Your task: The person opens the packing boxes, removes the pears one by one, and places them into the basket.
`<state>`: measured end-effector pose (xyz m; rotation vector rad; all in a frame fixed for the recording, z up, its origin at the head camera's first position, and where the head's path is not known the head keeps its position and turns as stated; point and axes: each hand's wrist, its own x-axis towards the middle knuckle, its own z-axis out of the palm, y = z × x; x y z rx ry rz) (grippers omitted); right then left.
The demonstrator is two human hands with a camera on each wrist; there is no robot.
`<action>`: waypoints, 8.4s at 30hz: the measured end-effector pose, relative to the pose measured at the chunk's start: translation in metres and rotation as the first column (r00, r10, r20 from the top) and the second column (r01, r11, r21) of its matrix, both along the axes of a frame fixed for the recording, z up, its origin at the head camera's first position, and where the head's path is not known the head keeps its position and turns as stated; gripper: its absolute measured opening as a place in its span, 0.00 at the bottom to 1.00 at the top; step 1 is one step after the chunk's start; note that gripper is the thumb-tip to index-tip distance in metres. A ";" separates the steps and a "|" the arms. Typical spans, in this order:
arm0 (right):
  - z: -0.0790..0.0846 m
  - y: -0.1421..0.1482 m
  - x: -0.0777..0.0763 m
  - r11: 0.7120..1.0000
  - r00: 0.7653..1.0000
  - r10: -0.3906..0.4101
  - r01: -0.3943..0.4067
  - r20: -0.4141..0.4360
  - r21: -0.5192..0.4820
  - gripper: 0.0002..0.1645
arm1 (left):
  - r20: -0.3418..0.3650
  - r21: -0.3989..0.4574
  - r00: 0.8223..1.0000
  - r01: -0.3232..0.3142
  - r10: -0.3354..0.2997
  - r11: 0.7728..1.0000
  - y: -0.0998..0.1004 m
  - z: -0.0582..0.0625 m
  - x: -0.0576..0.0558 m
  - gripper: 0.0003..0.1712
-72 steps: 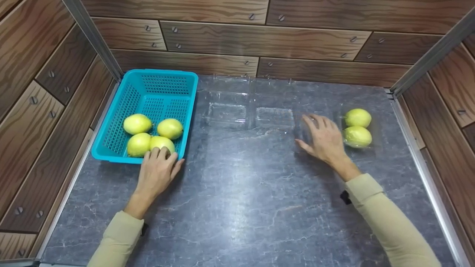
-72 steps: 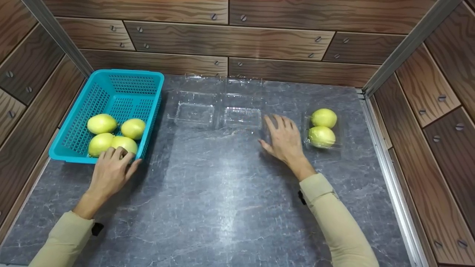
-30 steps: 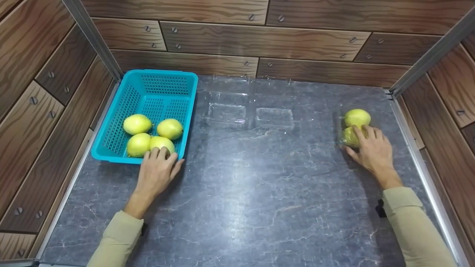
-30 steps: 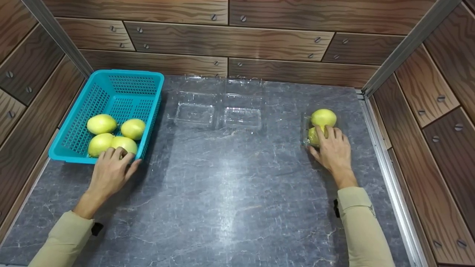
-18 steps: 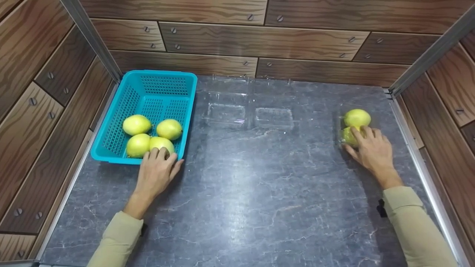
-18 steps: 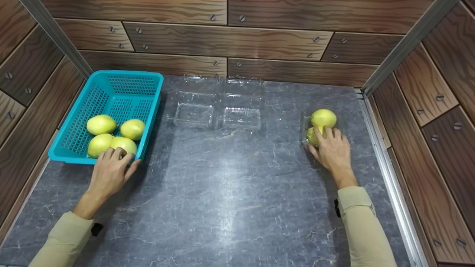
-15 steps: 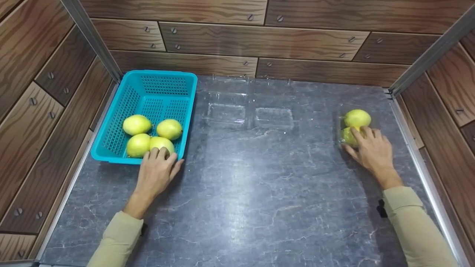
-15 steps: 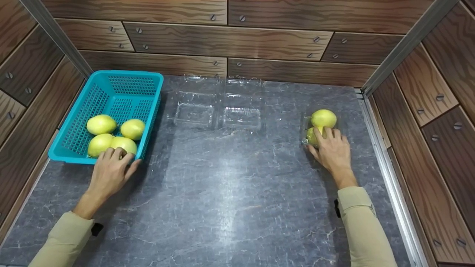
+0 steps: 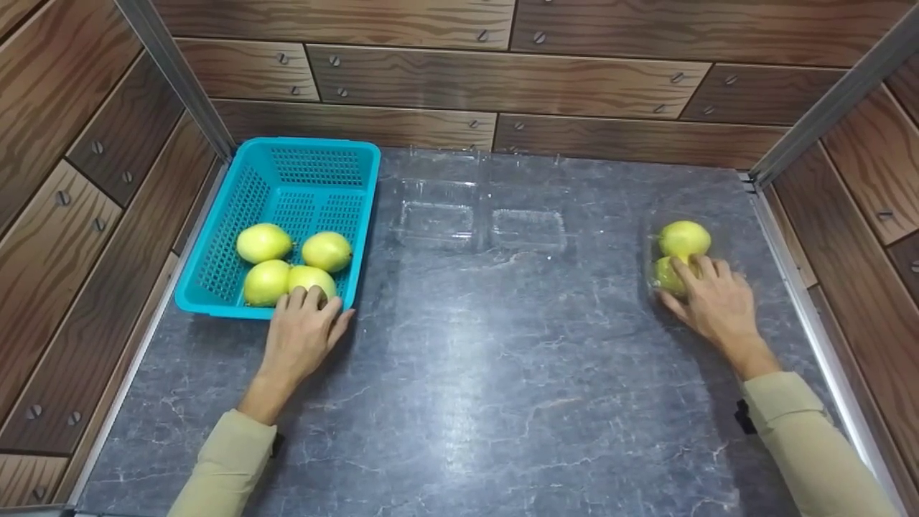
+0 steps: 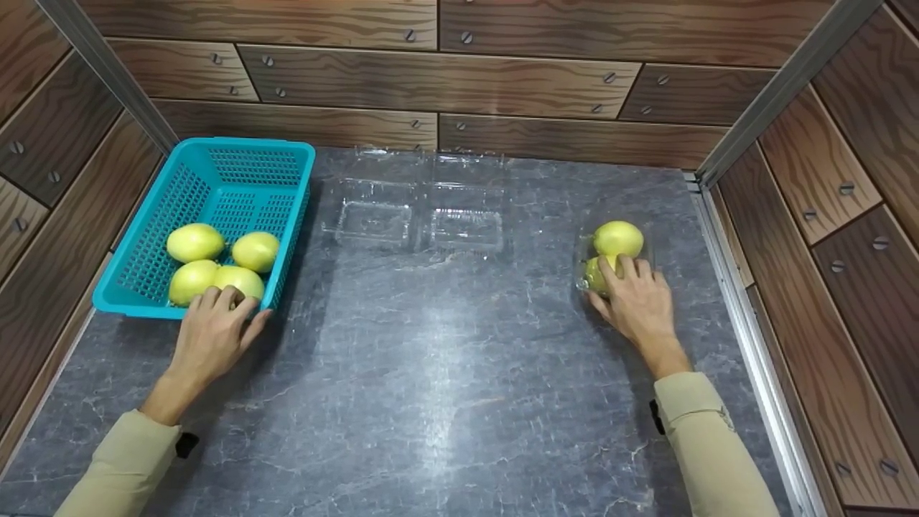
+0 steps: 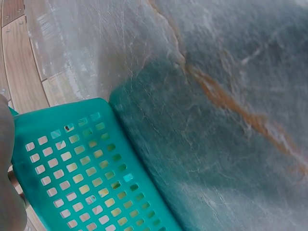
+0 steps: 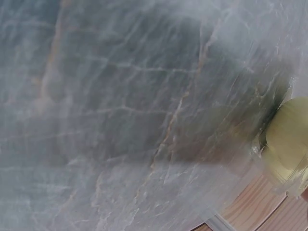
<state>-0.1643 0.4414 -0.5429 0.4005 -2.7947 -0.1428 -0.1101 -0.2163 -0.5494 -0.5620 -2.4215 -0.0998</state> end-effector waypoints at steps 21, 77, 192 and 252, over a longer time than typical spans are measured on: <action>-0.011 -0.012 0.019 0.986 0.962 0.161 -0.165 -0.219 0.000 0.40 | 0.002 0.008 1.000 0.002 -0.002 1.000 0.000 -0.001 -0.001 0.21; -0.017 -0.064 0.051 0.944 0.867 0.318 -0.326 -0.383 0.047 0.39 | 0.001 -0.003 1.000 -0.006 0.006 1.000 0.001 0.000 0.000 0.30; -0.013 -0.182 0.071 0.764 0.695 0.626 -0.637 -0.354 0.103 0.40 | 0.090 -0.075 0.943 0.328 -0.321 0.942 0.072 0.010 -0.004 0.32; -0.014 -0.164 0.076 0.787 0.704 0.584 -0.614 -0.404 0.066 0.18 | 0.308 -0.178 0.832 0.527 -0.462 0.831 0.203 -0.001 -0.049 0.40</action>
